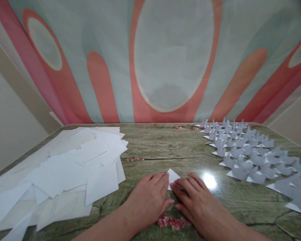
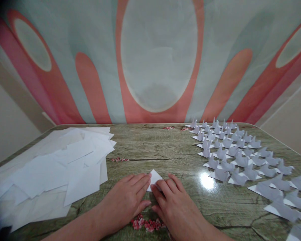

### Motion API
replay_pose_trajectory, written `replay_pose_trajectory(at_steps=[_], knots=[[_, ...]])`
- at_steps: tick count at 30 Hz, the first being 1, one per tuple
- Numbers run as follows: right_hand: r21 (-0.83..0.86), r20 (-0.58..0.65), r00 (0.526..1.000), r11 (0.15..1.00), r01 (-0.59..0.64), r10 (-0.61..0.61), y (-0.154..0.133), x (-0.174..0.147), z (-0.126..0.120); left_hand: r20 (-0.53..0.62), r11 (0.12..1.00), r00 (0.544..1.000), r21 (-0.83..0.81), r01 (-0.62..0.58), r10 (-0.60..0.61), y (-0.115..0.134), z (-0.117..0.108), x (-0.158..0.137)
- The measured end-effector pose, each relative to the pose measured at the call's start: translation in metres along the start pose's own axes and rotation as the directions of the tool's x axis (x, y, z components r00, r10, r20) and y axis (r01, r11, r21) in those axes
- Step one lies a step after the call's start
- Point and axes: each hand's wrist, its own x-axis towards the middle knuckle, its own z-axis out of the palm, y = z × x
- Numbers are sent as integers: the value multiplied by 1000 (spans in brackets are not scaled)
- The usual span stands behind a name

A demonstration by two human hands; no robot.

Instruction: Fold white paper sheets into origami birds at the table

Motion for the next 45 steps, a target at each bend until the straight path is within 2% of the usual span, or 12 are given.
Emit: replay_pose_trajectory(at_steps=[13,16,20,23,27,32,37,45], knots=[[-292,20,987,945,-144,157,3,-10,-20,17,1000,1000,16,2,-3,2,0,0],[-310,38,987,941,-137,156,4,-11,-22,7,1000,1000,22,-2,1,2,2,-1],[-244,1,986,957,-159,164,5,-10,-17,-19,1000,1000,23,-5,6,2,4,-1],[-178,-5,995,979,-101,102,6,-10,-9,-40,1000,999,29,-4,5,3,7,-1],[-169,22,1000,986,10,-6,7,-11,-2,-70,1000,998,11,1,0,2,11,-2],[-213,11,1000,977,26,-24,7,-11,0,-125,997,992,-74,18,-27,1,9,-2],[-238,-5,999,970,50,-53,6,-10,2,-154,991,988,-127,-41,21,9,4,-2],[-254,6,999,966,40,-39,3,-7,-2,-135,995,990,-83,-54,43,16,4,-2]])
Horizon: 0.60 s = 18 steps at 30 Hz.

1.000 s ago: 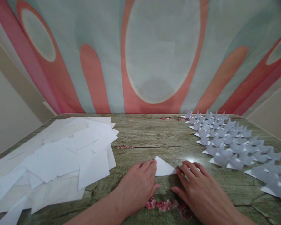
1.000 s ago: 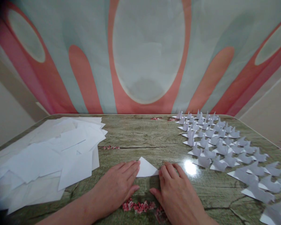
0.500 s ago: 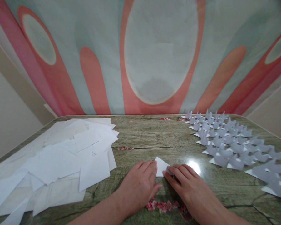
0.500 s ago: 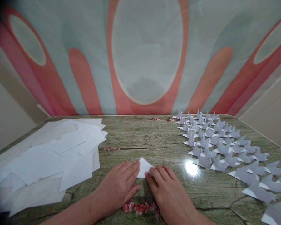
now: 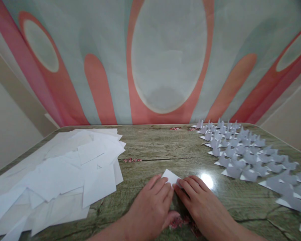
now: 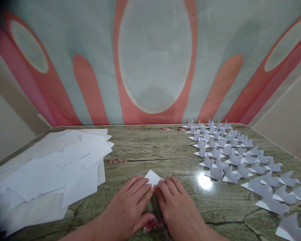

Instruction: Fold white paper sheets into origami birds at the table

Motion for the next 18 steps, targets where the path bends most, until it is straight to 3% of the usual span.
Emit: replay_pose_trajectory(at_steps=[12,18], knots=[[-8,-9,1000,1000,8,-8,2,-1,3,-34,989,997,131,73,-70,6,-4,0],[-9,4,1000,1000,19,-19,4,-1,4,79,962,980,222,161,-182,8,-19,-7]])
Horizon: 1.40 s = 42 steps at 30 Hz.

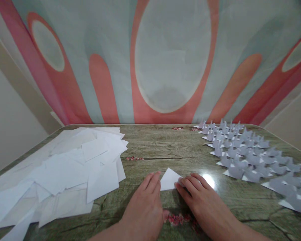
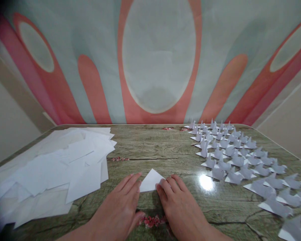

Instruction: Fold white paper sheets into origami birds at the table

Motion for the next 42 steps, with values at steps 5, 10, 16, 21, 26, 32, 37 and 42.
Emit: replay_pose_trajectory(at_steps=[5,10,16,21,26,32,37,42], knots=[[-8,-2,999,999,-36,36,-3,2,-6,31,1000,999,21,-22,21,-3,4,-6],[-85,-17,996,992,-93,92,-3,0,-14,18,999,1000,22,-26,26,-2,7,-8],[-176,27,995,980,-87,93,0,-3,-17,7,999,999,5,-32,32,-5,7,-7],[-173,67,988,977,-127,140,1,-1,-16,12,999,999,-36,-41,41,-8,14,-8],[-94,87,972,973,-209,217,6,1,-15,1,997,998,-51,-64,64,-7,19,-9],[54,86,960,961,-272,267,19,4,-7,-25,997,998,-40,-66,65,-2,18,-9],[427,50,935,839,-338,351,30,11,11,-102,998,994,-36,-45,41,5,25,-6],[565,82,917,740,-364,389,28,12,18,-143,994,990,-108,-4,-11,8,28,-2]])
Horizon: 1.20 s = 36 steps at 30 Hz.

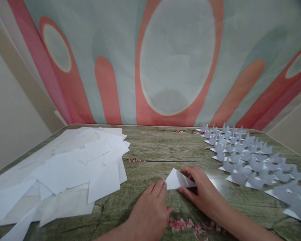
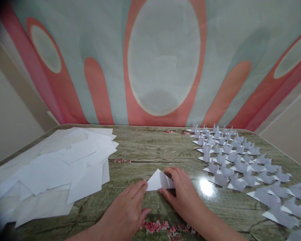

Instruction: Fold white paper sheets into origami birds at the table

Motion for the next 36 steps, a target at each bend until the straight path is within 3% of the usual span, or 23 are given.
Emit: replay_pose_trajectory(at_steps=[6,10,14,17,21,28,36], knots=[[101,-2,998,993,-59,59,-4,1,-4,22,974,1000,-228,-2,7,-17,-6,9],[145,-18,993,983,-111,115,2,-1,-3,79,846,991,-517,132,-106,-35,-6,16],[144,-55,995,987,-73,82,0,-6,-5,112,723,974,-655,221,-196,-41,-5,18],[111,1,996,990,84,-84,-8,-6,-13,120,696,979,-690,200,-163,-40,-7,18],[70,17,955,953,294,-296,-17,-5,-20,124,703,989,-696,144,-80,-39,-12,17],[61,17,939,938,342,-343,-16,-7,-15,64,673,998,-738,45,4,-38,-18,16],[7,39,926,927,376,-376,-12,-7,-11,15,742,997,-669,-49,79,-35,-19,18]])
